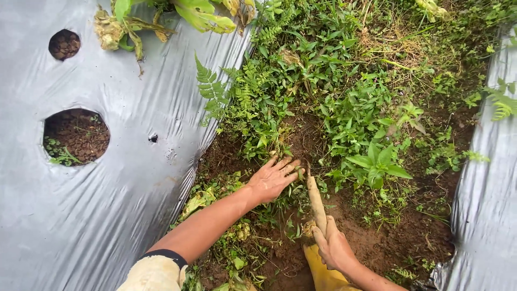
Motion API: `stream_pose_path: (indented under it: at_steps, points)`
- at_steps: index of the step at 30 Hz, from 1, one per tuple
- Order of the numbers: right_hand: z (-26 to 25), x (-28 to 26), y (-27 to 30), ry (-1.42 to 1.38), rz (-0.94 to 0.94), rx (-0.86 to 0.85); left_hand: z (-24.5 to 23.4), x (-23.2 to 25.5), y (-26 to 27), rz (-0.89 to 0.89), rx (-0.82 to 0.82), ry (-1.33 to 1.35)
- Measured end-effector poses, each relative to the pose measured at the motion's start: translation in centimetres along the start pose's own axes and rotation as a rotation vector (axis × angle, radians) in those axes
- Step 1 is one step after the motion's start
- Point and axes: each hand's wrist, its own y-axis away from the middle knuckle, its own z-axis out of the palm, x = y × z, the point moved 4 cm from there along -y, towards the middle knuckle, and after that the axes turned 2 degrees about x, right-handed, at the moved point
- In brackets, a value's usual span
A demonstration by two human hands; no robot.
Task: The person uses a hoe to loosen the soil and remove weeds from a garden bed covered with black plastic mulch. They pull the uprooted plants by hand and discard them to the side, working along the edge of the plastic sheet.
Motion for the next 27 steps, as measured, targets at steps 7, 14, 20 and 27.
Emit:
stream_pose_path:
  at_steps: [7,14,20,27]
  points:
    - [-3.0,-2.5,0.4,-0.193,0.051,0.179,0.5,3.9,0.6,0.102,-0.158,0.032]
    - [-11.8,-8.6,-2.6,-0.378,-0.333,0.621,1.5,4.5,1.1,0.189,-0.141,-0.529]
    - [-3.6,0.1,-4.5,-0.187,-0.127,0.298,1.9,3.7,2.0,0.291,-0.1,-1.132]
    - [-9.0,-6.0,-4.6,-0.4,-0.181,0.509,2.6,3.9,3.1,0.398,-0.049,-1.717]
